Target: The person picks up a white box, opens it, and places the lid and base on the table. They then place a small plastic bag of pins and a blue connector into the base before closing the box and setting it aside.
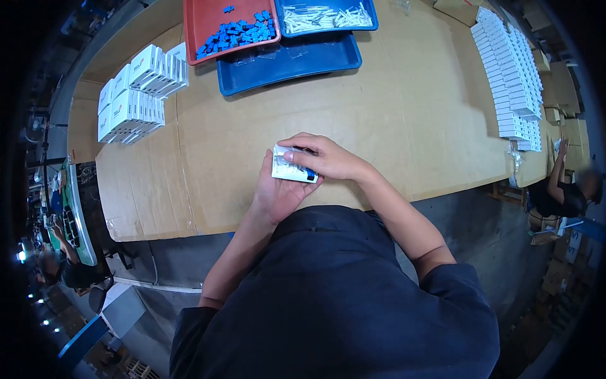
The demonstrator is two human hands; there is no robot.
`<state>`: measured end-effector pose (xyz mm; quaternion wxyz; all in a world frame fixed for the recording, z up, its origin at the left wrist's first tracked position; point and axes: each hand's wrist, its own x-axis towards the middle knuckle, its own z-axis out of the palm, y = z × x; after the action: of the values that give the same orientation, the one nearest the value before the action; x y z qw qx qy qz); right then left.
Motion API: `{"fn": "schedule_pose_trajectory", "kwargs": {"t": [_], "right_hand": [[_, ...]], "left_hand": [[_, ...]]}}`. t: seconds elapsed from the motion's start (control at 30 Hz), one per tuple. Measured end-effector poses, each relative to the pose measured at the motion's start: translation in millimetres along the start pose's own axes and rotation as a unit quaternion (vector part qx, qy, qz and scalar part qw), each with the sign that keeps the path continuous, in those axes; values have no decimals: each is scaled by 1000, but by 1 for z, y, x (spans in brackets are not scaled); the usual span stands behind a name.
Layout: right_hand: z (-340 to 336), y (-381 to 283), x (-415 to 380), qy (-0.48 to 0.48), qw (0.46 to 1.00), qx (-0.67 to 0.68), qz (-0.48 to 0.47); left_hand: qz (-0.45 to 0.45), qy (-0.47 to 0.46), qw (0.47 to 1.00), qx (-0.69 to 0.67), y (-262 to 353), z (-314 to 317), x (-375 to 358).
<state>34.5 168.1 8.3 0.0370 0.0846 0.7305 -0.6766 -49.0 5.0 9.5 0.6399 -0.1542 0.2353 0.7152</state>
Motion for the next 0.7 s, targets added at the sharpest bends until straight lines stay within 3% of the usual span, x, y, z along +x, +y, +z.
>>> {"fn": "schedule_pose_trajectory", "kwargs": {"t": [0.1,0.27,0.43,0.6,0.7], "right_hand": [[0,-2,0,-17,996,69,48],[5,-3,3,10,998,35,58],[12,-2,6,63,997,-26,38],[5,-6,10,27,992,-63,107],[6,1,12,45,991,-71,102]], "left_hand": [[-10,-30,999,-22,-2,-16,6],[-2,-51,998,-40,-5,-15,4],[-10,31,999,-14,-1,-10,5],[-21,35,999,-18,-1,-21,10],[-25,47,998,-27,-1,-17,10]]}}
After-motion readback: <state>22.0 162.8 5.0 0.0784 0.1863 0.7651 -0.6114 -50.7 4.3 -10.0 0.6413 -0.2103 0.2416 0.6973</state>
